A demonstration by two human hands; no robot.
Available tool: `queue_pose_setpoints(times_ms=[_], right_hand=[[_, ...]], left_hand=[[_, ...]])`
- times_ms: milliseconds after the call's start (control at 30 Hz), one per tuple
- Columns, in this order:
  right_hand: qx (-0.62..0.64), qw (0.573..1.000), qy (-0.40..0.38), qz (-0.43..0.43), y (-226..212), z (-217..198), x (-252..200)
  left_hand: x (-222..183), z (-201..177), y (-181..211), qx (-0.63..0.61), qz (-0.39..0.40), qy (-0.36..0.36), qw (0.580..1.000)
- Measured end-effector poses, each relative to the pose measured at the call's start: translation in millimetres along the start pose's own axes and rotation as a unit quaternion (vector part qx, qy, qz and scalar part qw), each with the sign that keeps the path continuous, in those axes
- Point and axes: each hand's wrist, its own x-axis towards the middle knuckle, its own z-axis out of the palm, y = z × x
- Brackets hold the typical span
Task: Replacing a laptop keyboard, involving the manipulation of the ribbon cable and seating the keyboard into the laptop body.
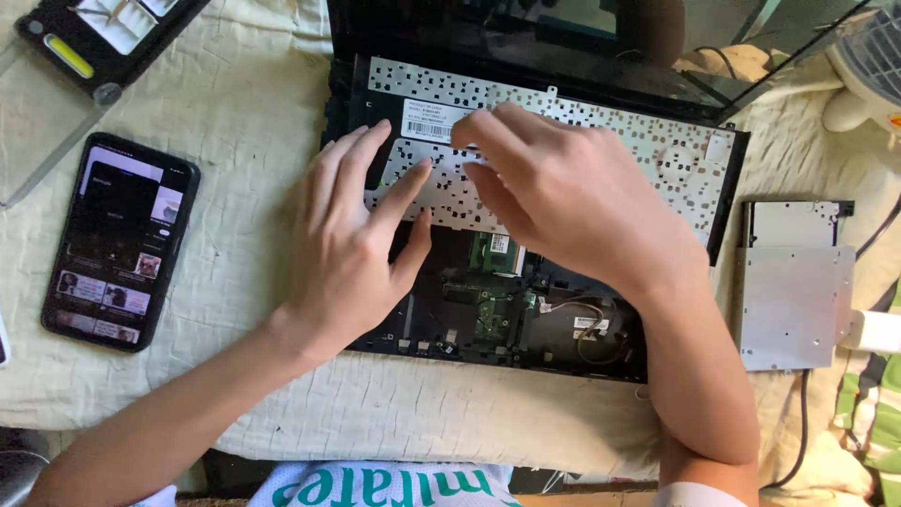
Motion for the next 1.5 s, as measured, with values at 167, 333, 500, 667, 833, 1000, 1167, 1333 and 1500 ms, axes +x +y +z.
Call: queue_pose_setpoints(times_ms=[167,333,500,667,833,1000,1167,1333,1500], right_hand=[[0.006,1.0,0.018,0.011,2.7,-8.0,-5.6],[-0.007,1.0,0.005,0.014,2.3,0.5,-1.1],[-0.042,0.999,0.004,0.018,0.3,6.4,-1.9],[-0.043,0.998,-0.022,0.039,-8.5,2.6,-1.4],[-0.136,0.99,-0.006,0.027,-14.6,5.0,-5.3],[-0.168,0.985,-0.033,0.026,-17.0,4.0,-4.4],[-0.114,0.992,-0.032,0.049,-19.5,4.5,-7.4],[-0.082,0.996,-0.02,0.023,-17.7,1.6,1.0],[-0.104,0.993,-0.018,0.052,-5.3,5.5,-7.9]], left_hand=[[2.2,-4.5,2.8,0.005,0.015,0.01,1.0],[-0.7,2.0,1.2,0.031,0.006,0.02,0.999],[3.5,-0.4,4.9,0.054,0.007,0.023,0.998],[0.7,2.8,4.0,0.061,0.002,0.024,0.998],[1.6,-0.6,5.3,0.027,-0.008,0.019,0.999],[-5.3,4.8,5.1,0.062,-0.008,0.002,0.998],[-3.5,1.6,8.1,0.055,-0.003,-0.007,0.998],[-5.4,1.9,7.3,0.069,0.011,-0.006,0.998],[-2.9,0.9,8.1,0.069,0.008,-0.006,0.998]])
